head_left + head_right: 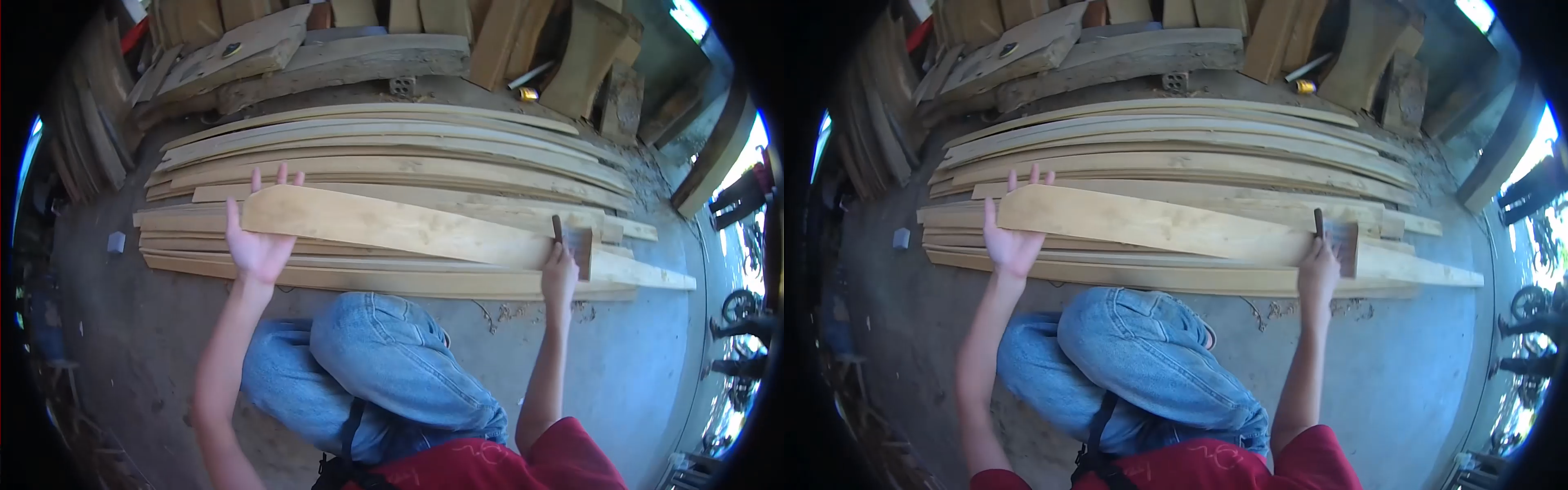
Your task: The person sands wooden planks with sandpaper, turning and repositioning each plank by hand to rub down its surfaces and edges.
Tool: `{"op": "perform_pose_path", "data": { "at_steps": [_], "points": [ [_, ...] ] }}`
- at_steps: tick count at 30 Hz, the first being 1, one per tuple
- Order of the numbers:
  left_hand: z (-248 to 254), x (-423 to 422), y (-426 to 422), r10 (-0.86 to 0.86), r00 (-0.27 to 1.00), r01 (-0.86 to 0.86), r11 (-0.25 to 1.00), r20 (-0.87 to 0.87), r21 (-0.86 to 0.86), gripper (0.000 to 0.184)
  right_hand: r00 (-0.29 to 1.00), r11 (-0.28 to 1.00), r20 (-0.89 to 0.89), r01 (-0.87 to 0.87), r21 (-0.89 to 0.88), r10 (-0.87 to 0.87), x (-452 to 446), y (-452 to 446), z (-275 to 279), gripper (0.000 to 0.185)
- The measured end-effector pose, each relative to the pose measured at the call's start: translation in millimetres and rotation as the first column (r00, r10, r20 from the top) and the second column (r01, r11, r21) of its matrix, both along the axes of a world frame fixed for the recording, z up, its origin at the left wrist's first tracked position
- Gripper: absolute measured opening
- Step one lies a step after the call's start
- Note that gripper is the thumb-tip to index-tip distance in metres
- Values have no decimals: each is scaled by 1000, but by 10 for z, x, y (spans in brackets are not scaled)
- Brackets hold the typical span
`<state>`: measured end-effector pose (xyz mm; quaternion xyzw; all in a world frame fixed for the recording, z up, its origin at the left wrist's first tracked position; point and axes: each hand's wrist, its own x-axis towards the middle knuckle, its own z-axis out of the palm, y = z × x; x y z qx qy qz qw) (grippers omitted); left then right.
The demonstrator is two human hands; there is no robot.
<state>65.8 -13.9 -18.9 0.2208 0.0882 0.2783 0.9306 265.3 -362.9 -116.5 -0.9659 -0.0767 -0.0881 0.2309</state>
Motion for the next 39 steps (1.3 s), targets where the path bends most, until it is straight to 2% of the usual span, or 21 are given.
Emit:
{"op": "perform_pose_path", "data": {
  "at_steps": [1,2,3,5,8,10,11,13,15,16,17,18,19,21,22,23,27,30,34,36,39],
  "points": [
    [-23,6,-10,8,1000,-8,1000,7,1,53,994,987,107,39,-157,-23,-16,166,-61,36],
    [-57,21,1,24,1000,-24,999,-7,-36,52,993,991,-20,-120,-50,119,-110,469,138,37],
    [-106,36,26,24,1000,-24,997,1,-79,52,933,928,-157,-279,248,323,-276,856,460,39],
    [-143,48,39,32,999,-31,994,8,-101,51,722,690,45,-676,260,691,-459,1672,453,44],
    [-227,-17,100,-13,997,13,1000,-73,-5,49,384,343,153,-909,236,911,-1124,2738,825,34],
    [-449,-60,240,4,877,178,926,480,-334,50,307,250,376,-949,194,874,-1526,3113,859,33],
    [-498,-109,130,215,964,-242,954,158,178,52,328,260,389,-941,216,861,-1646,3156,855,34],
    [-279,-123,164,66,988,-64,998,-138,16,57,163,160,262,-987,35,951,-1430,2976,875,41],
    [-221,-102,116,-71,994,77,995,86,-68,66,385,334,194,-909,249,902,-1245,2487,659,50],
    [-199,-95,94,-65,996,70,995,68,-66,66,399,334,167,-888,316,902,-1140,2130,895,48],
    [-192,-92,88,-56,997,59,996,54,-63,66,501,470,53,-839,277,864,-994,1797,865,48],
    [-218,-88,112,-65,996,68,996,59,-55,65,717,685,100,-691,231,689,-919,1503,795,50],
    [-228,-73,110,-57,996,61,996,62,-58,65,783,693,-10,-544,473,622,-774,1199,796,48],
    [-223,-45,107,-56,997,59,997,62,-58,64,890,738,89,-424,525,447,-603,692,605,37],
    [-241,-36,111,-51,997,55,996,64,-64,64,952,896,-175,-160,415,252,-569,482,587,34],
    [-258,-18,117,-40,997,45,996,63,-71,63,950,837,168,-312,450,264,-542,441,484,35],
    [-247,6,118,-12,998,16,996,55,-89,62,946,847,-135,-193,496,295,-705,558,611,35],
    [-230,-6,115,-14,997,21,995,75,-93,62,919,819,-33,-334,466,393,-736,780,396,34],
    [-202,-28,103,-20,997,27,996,80,-85,61,807,697,58,-542,469,588,-828,1105,693,35],
    [-196,-43,98,-32,996,38,996,78,-80,61,646,615,142,-760,213,750,-821,1151,765,41],
    [-201,-59,95,-46,996,52,995,79,-79,61,623,623,53,-782,30,780,-768,1061,767,59]
  ]
}}
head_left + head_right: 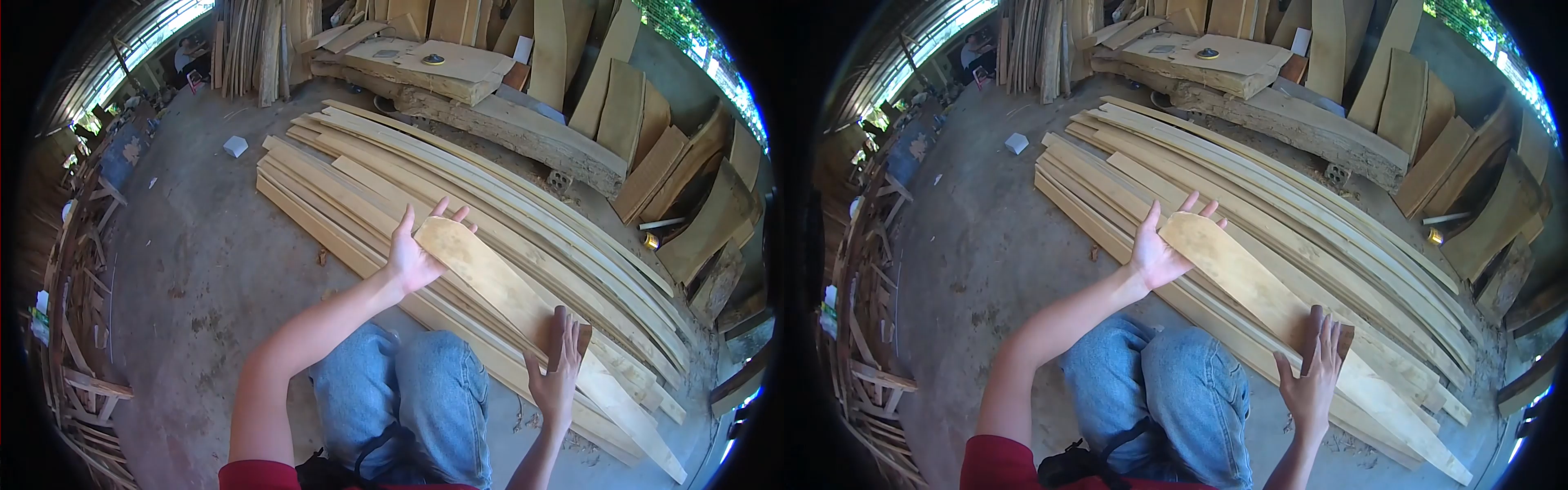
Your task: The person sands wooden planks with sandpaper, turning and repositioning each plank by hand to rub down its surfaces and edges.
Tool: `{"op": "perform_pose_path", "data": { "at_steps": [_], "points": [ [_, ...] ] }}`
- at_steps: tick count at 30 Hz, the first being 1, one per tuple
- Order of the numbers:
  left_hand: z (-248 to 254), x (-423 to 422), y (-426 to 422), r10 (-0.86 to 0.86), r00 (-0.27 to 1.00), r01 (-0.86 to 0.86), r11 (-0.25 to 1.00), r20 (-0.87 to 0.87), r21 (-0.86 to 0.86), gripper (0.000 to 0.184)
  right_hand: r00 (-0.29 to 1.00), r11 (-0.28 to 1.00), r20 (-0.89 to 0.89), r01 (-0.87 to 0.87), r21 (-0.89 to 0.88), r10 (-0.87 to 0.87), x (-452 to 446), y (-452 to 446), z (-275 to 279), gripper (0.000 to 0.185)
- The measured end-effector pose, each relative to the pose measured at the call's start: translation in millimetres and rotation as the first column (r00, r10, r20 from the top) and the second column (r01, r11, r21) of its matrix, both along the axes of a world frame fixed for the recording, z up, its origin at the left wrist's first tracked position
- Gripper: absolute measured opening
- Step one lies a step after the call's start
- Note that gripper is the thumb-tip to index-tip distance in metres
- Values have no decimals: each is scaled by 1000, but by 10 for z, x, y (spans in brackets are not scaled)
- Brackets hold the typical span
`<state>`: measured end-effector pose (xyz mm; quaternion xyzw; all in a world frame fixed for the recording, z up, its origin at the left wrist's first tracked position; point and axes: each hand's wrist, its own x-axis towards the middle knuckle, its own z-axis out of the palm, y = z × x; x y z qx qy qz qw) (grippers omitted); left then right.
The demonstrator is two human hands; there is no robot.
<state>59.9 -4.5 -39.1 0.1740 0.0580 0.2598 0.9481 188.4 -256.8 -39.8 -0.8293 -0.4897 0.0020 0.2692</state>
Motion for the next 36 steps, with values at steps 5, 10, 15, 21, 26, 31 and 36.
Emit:
{"op": "perform_pose_path", "data": {
  "at_steps": [5,10,15,21,26,31,36],
  "points": [
    [-5,-2,-1,-5,1000,5,1000,9,11,61,998,992,48,-22,-126,28,87,-98,-56,58],
    [7,5,-3,0,1000,0,1000,-1,19,61,1000,999,11,-15,-31,16,54,-75,-50,52],
    [3,14,3,-4,1000,4,1000,-6,28,60,998,995,-57,44,91,-39,4,-34,-61,48],
    [-39,50,17,21,1000,-21,1000,-18,-19,60,1000,980,-4,3,200,-2,-181,551,159,48],
    [-77,22,14,41,999,-40,995,-14,93,62,929,871,112,-370,325,352,-586,1653,397,59],
    [-7,54,16,0,1000,0,999,11,32,63,940,909,84,-340,241,330,-523,1458,19,66],
    [-54,106,56,6,1000,-5,1000,27,-23,62,954,960,-156,270,71,-257,33,63,-173,68]
  ]
}}
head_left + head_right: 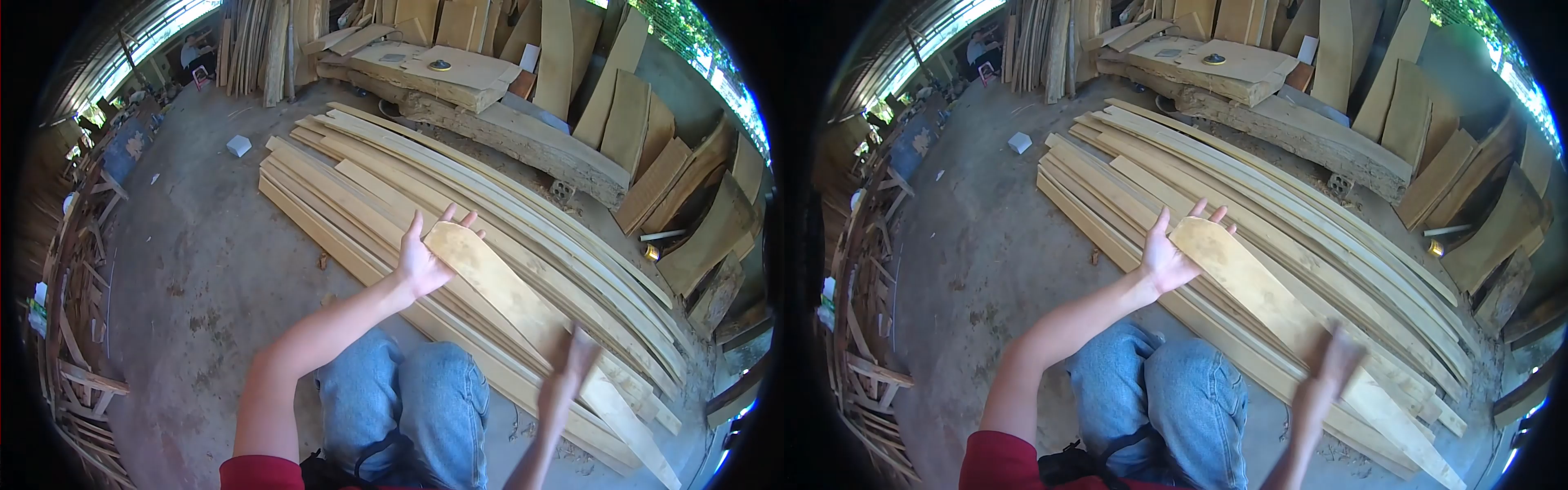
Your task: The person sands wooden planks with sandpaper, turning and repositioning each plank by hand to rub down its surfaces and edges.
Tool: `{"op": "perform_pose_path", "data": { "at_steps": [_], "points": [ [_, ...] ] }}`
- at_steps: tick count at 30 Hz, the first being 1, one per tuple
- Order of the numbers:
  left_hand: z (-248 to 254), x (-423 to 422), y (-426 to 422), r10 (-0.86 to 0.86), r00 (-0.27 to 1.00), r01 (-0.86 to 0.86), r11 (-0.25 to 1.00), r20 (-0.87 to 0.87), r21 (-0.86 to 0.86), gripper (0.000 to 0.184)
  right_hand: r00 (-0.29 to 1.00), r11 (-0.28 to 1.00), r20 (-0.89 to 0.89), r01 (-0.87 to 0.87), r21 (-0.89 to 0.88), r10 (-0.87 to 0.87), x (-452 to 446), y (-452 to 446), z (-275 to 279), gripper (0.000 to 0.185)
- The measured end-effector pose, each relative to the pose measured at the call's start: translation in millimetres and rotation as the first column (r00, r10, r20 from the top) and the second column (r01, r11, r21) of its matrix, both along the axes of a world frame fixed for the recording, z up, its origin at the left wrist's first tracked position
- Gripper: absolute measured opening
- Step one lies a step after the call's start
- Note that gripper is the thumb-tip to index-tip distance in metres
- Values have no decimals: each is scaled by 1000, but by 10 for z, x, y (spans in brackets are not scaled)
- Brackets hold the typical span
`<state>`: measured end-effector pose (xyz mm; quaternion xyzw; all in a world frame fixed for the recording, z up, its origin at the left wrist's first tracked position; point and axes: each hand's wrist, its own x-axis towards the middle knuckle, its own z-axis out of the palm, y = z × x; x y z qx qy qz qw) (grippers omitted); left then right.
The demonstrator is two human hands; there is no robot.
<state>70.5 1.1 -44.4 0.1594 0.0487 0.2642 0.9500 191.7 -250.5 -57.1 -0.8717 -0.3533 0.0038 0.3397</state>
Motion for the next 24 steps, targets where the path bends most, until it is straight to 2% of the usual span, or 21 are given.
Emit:
{"op": "perform_pose_path", "data": {
  "at_steps": [1,2,3,4,7,8,9,10,11,12,13,14,15,16,17,18,19,20,21,23,24],
  "points": [
    [5,8,-8,5,1000,-5,1000,-11,-6,62,998,997,-5,63,43,-63,250,-331,-321,63],
    [2,17,-4,7,1000,-7,1000,-9,-7,62,985,986,-61,163,20,-162,398,-624,-402,55],
    [-2,19,-2,6,1000,-6,1000,-1,-1,61,969,955,-146,226,195,-199,453,-811,-498,47],
    [-9,21,-6,4,1000,-4,1000,5,5,61,948,948,-4,320,-5,-320,499,-944,-435,45],
    [-9,27,-8,10,1000,-10,1000,2,6,61,923,922,-3,383,-48,-384,506,-902,-490,45],
    [-9,23,-10,13,1000,-13,1000,2,8,61,929,935,123,355,-20,-350,487,-753,-531,47],
    [-6,18,-12,12,1000,-12,1000,-4,11,61,952,952,11,304,31,-305,451,-568,-550,48],
    [-7,13,-18,10,1000,-10,1000,-10,12,61,943,961,-193,275,-14,-273,295,-274,-257,47],
    [-15,9,-21,13,1000,-13,1000,-7,14,61,952,989,266,147,33,-151,304,-59,-433,46],
    [-28,6,-19,15,1000,-15,1000,-20,8,60,994,995,-48,96,-12,-96,158,259,-205,44],
    [-47,0,-14,18,999,-17,1000,-34,4,60,980,1000,197,-11,20,7,56,582,-160,44],
    [-86,-5,-5,21,999,-21,1000,-32,7,60,969,982,203,-159,98,137,-110,881,5,48],
    [-130,-12,14,9,1000,-9,1000,-24,14,61,942,967,252,-246,62,223,-256,1158,118,53],
    [-145,-24,30,-3,1000,3,1000,-16,25,63,925,927,190,-355,124,329,-383,1417,165,57],
    [-103,-52,5,11,996,-10,1000,-87,21,63,879,906,299,-413,88,372,-521,1602,292,58],
    [-88,-57,2,53,993,-52,999,-101,18,60,864,884,251,-463,61,436,-590,1821,270,57],
    [-82,-53,-5,94,989,-93,996,-116,14,56,846,872,325,-478,105,424,-699,2012,232,53],
    [-132,-40,-31,210,974,-189,960,-84,206,53,841,864,277,-499,69,464,-754,2125,212,48],
    [-175,-29,9,212,974,-190,959,-85,210,53,835,862,275,-505,41,476,-776,2184,198,46],
    [-187,-23,59,43,986,-89,950,159,299,50,825,846,247,-532,37,508,-729,2172,219,46],
    [-204,-8,56,44,986,-91,950,160,299,50,814,830,217,-558,29,539,-689,2153,219,45]
  ]
}}
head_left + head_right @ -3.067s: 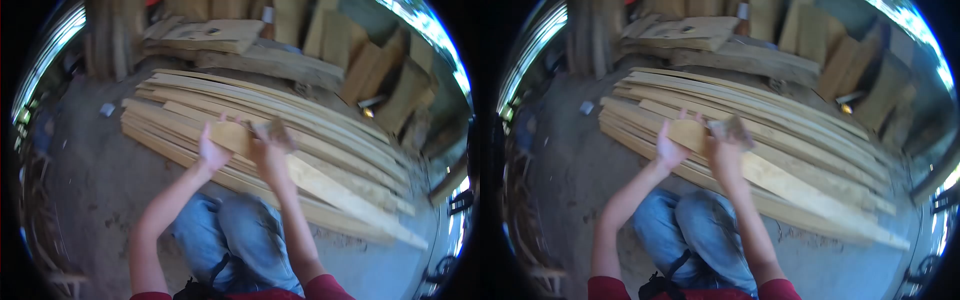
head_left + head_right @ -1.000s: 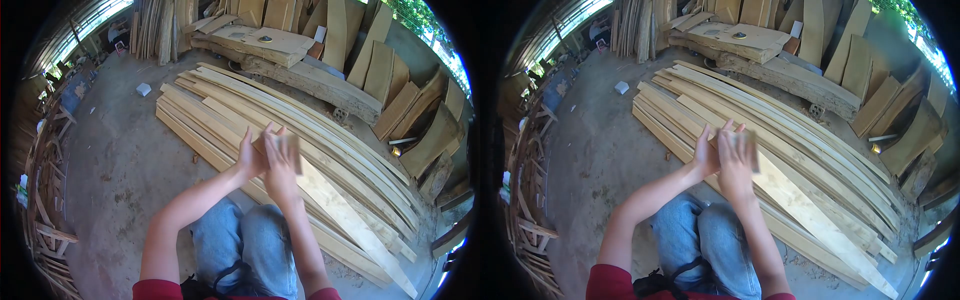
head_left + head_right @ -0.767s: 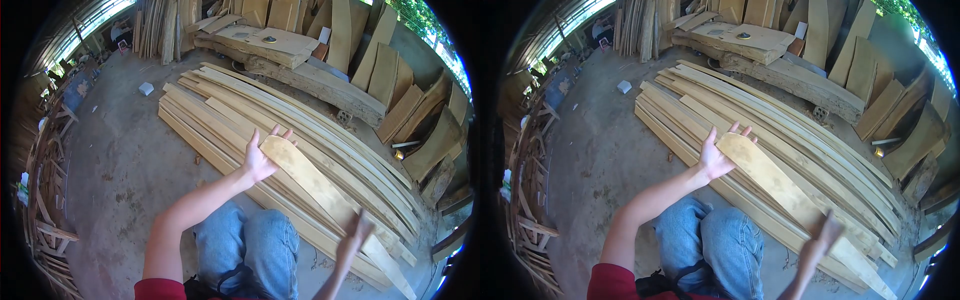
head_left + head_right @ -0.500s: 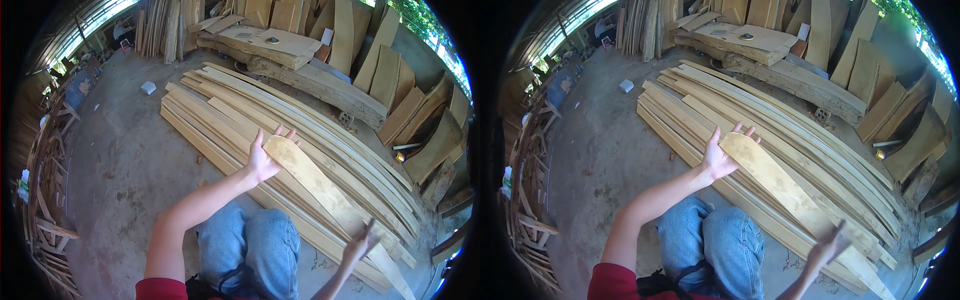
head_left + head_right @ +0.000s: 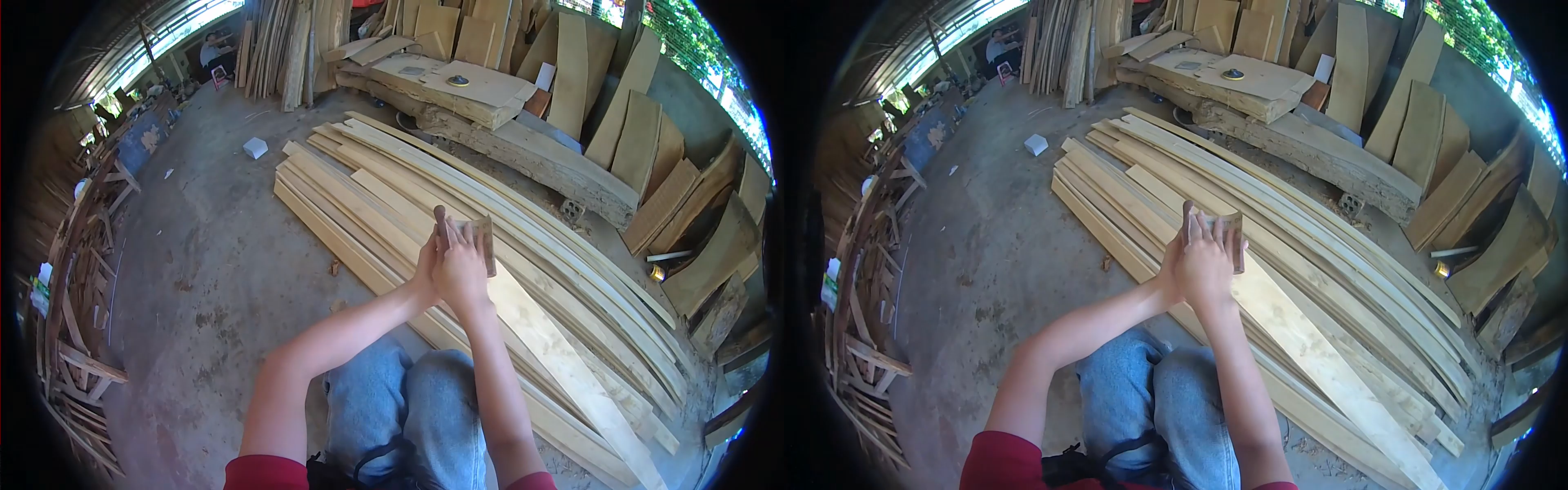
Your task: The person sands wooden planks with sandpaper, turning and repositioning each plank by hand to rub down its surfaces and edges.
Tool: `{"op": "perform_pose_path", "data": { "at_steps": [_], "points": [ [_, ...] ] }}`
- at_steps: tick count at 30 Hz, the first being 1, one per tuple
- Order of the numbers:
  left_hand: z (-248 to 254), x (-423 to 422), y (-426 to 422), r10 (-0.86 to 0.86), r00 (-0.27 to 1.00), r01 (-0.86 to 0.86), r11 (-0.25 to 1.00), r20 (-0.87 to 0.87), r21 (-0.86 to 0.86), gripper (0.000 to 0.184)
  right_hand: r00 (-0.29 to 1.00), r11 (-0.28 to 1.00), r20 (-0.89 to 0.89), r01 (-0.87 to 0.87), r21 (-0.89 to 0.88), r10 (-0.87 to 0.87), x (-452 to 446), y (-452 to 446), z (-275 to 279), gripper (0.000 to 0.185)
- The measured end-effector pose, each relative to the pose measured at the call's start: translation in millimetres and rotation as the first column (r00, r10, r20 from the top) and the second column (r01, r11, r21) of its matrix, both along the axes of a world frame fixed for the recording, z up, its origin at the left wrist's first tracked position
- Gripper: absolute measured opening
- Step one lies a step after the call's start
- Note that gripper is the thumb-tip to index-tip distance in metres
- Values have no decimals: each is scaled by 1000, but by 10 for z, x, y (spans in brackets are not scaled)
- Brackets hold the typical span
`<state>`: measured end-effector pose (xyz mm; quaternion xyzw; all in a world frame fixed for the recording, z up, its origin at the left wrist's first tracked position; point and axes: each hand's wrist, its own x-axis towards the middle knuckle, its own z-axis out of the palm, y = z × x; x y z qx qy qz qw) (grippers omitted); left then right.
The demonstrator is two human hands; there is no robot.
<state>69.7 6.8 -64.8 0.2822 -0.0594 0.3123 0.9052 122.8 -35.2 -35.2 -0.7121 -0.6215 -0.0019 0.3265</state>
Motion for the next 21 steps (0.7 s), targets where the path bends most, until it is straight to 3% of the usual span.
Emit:
{"op": "perform_pose_path", "data": {
  "at_steps": [1,2,3,5,6,8,9,11,13,14,15,16,17,18,19,21],
  "points": [
    [142,6,-71,68,986,-95,979,-151,-179,50,997,999,71,19,28,-21,45,-41,-33,44],
    [225,12,-109,104,946,-210,918,-308,-336,50,999,1000,32,23,19,-24,92,-77,-55,47],
    [59,15,-10,-24,978,-64,910,-205,-410,50,1000,1000,-6,27,7,-27,140,-120,-72,50],
    [72,7,8,-57,980,16,977,-192,-213,48,999,999,10,36,-19,-36,229,-287,22,65],
    [76,26,4,-78,990,41,960,-122,-278,50,997,996,38,73,-56,-71,289,-369,16,70],
    [216,24,-54,-60,978,-9,946,-202,-325,50,988,975,-19,150,-163,-155,415,-642,110,66],
    [130,46,0,-81,987,33,948,-141,-317,50,972,958,-97,187,-216,-212,539,-779,46,61],
    [150,43,-7,-81,987,33,948,-140,-317,50,962,952,1,269,-148,-272,750,-1184,-112,59],
    [170,36,-21,-81,987,33,947,-139,-319,50,917,911,-119,350,-220,-381,872,-1676,-59,61],
    [172,28,-32,-77,984,24,951,-159,-309,51,884,849,-47,431,-306,-465,916,-1918,-19,64],
    [178,19,-38,-72,981,16,955,-179,-298,51,835,889,-307,413,-197,-456,1161,-2219,-347,66],
    [179,12,-41,-72,981,15,954,-178,-299,51,776,826,-298,472,-308,-555,1300,-2486,-377,66],
    [181,5,-45,-73,979,12,953,-190,-304,51,790,825,-247,511,-242,-562,1574,-2833,-680,63],
    [183,4,-48,-74,977,8,951,-202,-309,51,668,753,-349,590,-292,-658,1632,-2997,-637,57],
    [171,-1,-49,-73,977,8,951,-199,-310,51,609,680,-303,657,-325,-733,1819,-3221,-794,50],
    [144,-5,-39,-81,976,20,957,-202,-290,52,552,581,-205,695,-423,-809,1780,-3213,-600,44]
  ]
}}
